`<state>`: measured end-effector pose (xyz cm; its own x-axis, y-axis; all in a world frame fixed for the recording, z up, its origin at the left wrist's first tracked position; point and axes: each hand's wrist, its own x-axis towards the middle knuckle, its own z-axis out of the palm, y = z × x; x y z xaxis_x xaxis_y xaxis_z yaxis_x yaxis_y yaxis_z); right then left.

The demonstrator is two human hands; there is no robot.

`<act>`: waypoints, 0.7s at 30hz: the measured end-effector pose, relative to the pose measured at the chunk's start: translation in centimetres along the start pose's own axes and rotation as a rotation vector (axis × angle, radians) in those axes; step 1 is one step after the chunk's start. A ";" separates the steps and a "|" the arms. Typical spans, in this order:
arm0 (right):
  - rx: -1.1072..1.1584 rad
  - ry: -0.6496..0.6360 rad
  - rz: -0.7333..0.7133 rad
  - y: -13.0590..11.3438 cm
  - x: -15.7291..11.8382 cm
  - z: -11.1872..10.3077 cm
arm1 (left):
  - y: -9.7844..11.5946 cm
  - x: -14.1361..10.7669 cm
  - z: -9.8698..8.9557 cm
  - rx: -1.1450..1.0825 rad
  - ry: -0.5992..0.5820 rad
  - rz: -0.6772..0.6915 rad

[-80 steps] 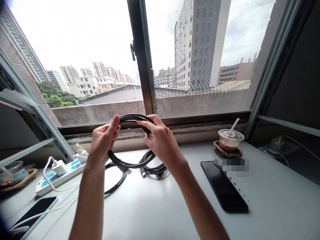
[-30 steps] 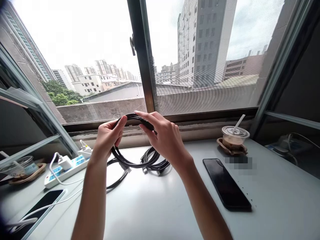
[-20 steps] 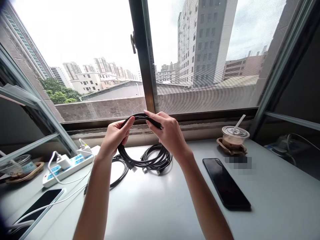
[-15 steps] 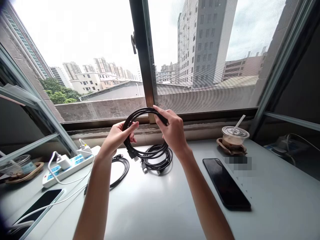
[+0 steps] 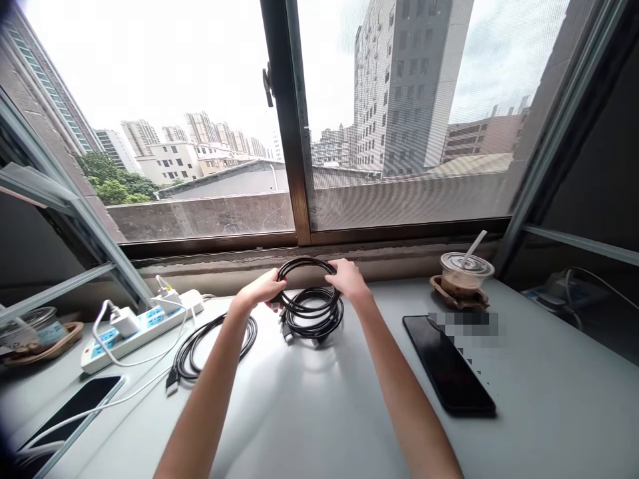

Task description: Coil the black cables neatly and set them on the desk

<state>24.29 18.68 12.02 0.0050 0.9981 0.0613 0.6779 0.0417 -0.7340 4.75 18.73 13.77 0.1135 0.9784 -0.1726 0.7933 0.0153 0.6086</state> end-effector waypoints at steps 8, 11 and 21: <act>-0.221 -0.226 0.245 1.7 1.3 3.0 | -0.9 1.6 3.0 0.317 -0.166 -0.190; -0.226 -0.264 0.249 1.9 1.4 2.8 | -1.0 1.6 2.9 0.354 -0.182 -0.181; -0.252 -0.151 0.181 0.5 0.4 0.1 | -1.2 0.9 -0.4 0.453 -0.132 -0.246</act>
<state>24.53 19.09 11.62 0.0461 0.9844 -0.1696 0.8363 -0.1308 -0.5325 3.65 19.68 13.18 -0.0577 0.9224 -0.3819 0.9814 0.1225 0.1476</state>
